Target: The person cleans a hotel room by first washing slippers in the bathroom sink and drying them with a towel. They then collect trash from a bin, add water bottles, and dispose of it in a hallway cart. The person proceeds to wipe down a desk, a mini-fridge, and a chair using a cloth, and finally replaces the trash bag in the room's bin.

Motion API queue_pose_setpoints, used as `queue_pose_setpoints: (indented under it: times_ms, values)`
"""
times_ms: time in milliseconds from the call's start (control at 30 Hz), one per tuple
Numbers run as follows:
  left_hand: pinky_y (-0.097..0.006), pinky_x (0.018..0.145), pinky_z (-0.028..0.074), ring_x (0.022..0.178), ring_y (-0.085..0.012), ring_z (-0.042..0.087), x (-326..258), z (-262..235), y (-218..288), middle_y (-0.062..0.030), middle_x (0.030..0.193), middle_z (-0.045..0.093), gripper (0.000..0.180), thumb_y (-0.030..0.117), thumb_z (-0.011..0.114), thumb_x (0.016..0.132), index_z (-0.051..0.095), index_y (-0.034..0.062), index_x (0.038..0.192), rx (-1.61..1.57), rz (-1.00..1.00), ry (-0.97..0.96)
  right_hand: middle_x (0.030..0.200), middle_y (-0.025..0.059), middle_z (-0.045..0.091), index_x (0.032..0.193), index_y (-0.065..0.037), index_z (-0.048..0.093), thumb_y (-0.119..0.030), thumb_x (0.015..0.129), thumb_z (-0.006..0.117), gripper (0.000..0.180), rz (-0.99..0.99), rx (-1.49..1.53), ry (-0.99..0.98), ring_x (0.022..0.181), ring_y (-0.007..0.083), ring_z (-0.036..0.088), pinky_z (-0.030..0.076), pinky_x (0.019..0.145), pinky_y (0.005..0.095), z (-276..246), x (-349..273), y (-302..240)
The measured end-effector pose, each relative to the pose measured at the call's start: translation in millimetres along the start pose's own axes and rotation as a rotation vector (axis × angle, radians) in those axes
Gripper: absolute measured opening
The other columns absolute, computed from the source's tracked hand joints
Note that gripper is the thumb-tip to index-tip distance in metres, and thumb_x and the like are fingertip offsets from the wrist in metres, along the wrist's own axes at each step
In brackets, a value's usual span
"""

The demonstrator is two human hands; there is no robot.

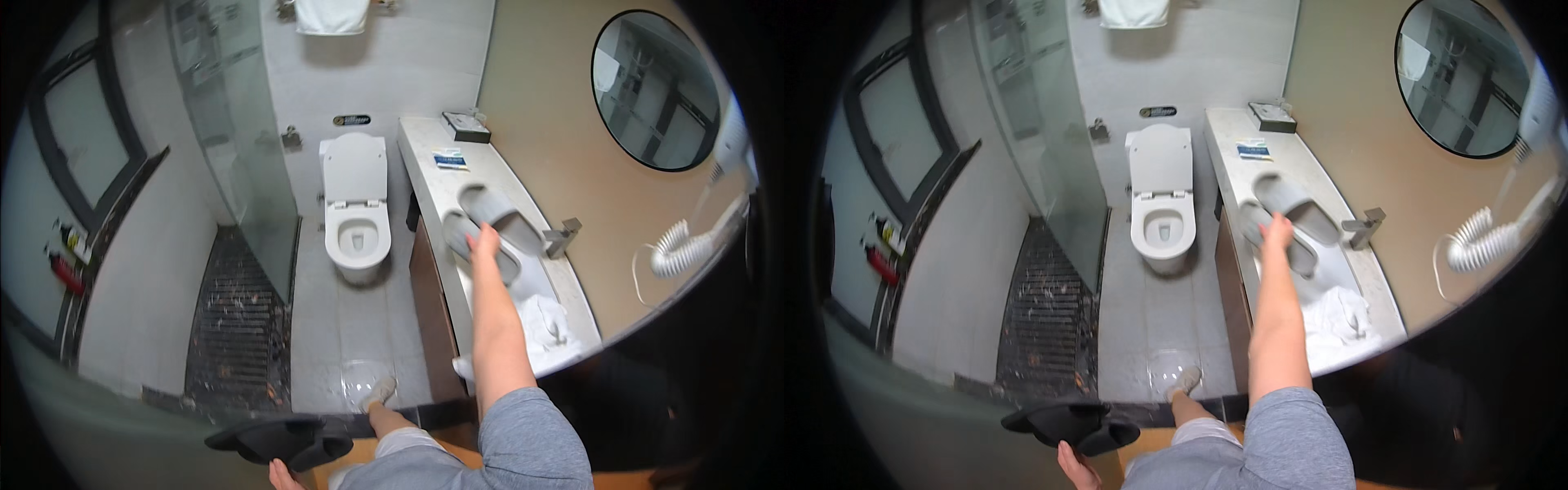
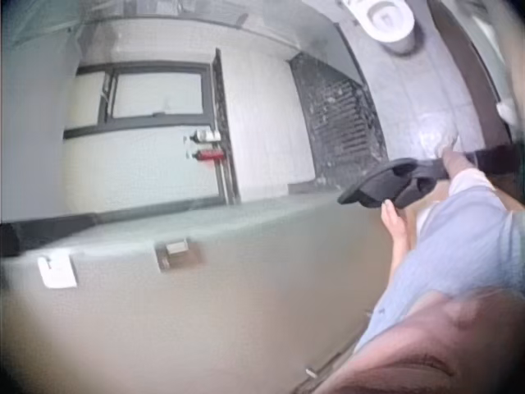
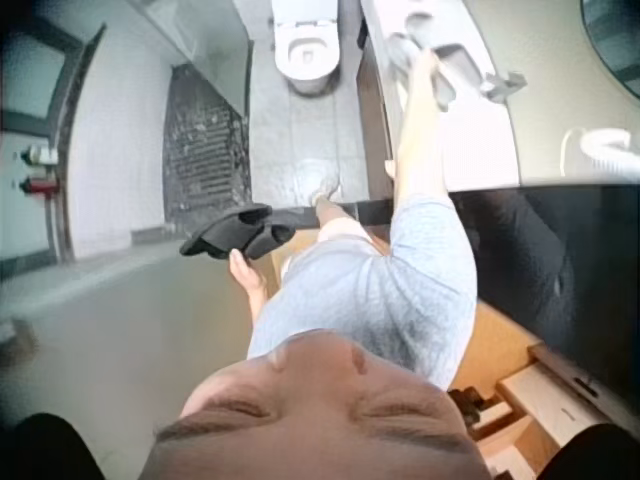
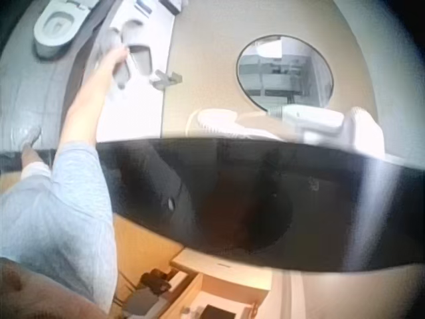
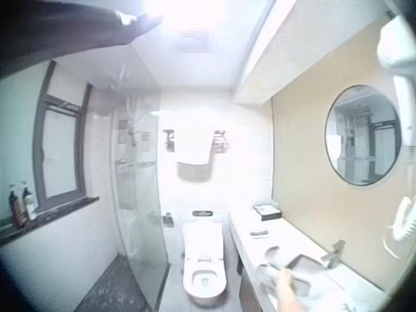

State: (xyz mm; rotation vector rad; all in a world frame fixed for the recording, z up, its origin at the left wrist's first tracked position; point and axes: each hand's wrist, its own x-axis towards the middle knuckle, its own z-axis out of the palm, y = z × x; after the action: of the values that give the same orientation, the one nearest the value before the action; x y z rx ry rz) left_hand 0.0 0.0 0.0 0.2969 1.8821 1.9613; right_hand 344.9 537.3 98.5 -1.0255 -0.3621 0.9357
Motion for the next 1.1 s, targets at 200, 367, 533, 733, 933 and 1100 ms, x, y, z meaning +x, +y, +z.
queue_pose_setpoints:
  times_ms: [200, 367, 533, 733, 933, 1100]
  values:
    - [-0.042, 0.096, 0.036, 0.11, -0.0289, 0.049, 48.2, 48.0, 72.6, -0.0166, 0.119, 0.051, 0.05, 0.038, 0.044, 0.092, 0.045, 0.0002, 0.124, 0.219, -0.196, -0.174, 0.112, 0.0181, 0.039, 0.125, -0.009, 0.039, -0.032, 0.084, 0.055, 0.05, 0.306, -0.112, 0.257, 0.091, 0.0311, 0.045, 0.052, 0.072, 0.0497, -175.7, 87.0, 19.0]
    - [-0.025, 0.063, 0.045, 0.076, -0.0195, 0.059, 130.7, 141.5, 42.7, -0.0077, 0.094, 0.059, 0.045, 0.043, 0.054, 0.085, 0.054, 0.0046, 0.108, -0.219, -0.385, -0.114, 0.084, 0.0066, 0.057, 0.109, -0.007, 0.054, -0.032, 0.083, 0.056, 0.036, 0.305, -0.905, 0.235, 0.074, 0.0204, 0.057, 0.05, 0.056, 0.0349, -231.1, 76.7, -27.1]
    - [-0.03, 0.065, 0.043, 0.075, -0.0173, 0.057, 217.5, 210.9, 6.8, -0.0052, 0.085, 0.057, 0.046, 0.053, 0.053, 0.081, 0.055, 0.0117, 0.102, -0.255, -0.821, -0.06, 0.089, 0.0029, 0.061, 0.099, -0.005, 0.061, -0.016, 0.086, 0.053, 0.018, -0.217, -0.85, -0.059, 0.081, 0.0126, 0.059, 0.048, 0.065, 0.0254, -132.3, 39.4, -31.2]
    - [-0.037, 0.072, 0.042, 0.079, -0.0218, 0.055, 293.0, 360.1, -3.8, -0.0039, 0.085, 0.055, 0.04, 0.051, 0.055, 0.08, 0.05, 0.016, 0.099, -0.366, -0.897, -0.145, 0.115, 0.0136, 0.057, 0.113, -0.003, 0.056, -0.014, 0.078, 0.062, 0.037, -0.358, -0.978, -0.6, 0.105, 0.023, 0.055, 0.046, 0.084, 0.0326, 60.1, 47.6, 61.5]
    - [-0.033, 0.054, 0.032, 0.051, -0.0145, 0.038, 378.7, 454.1, -32.2, 0.0035, 0.057, 0.038, 0.036, 0.052, 0.055, 0.08, 0.041, 0.021, 0.071, -0.349, -0.967, -0.162, 0.135, 0.0261, 0.034, 0.129, 0.007, 0.035, -0.029, 0.073, 0.069, 0.075, -0.521, -1.354, -1.033, 0.126, 0.0368, 0.033, 0.03, 0.104, 0.038, 290.3, 141.4, 189.9]
    - [-0.04, 0.079, 0.042, 0.09, -0.0248, 0.054, 426.4, 503.8, -31.6, -0.0066, 0.097, 0.058, 0.038, 0.046, 0.041, 0.089, 0.054, 0.0127, 0.101, -0.635, -0.883, -0.371, 0.137, 0.0234, 0.031, 0.131, 0.005, 0.031, -0.031, 0.07, 0.073, 0.082, -0.807, -1.632, -1.067, 0.128, 0.0352, 0.031, 0.027, 0.105, 0.0419, 445.5, 270.4, 310.0]
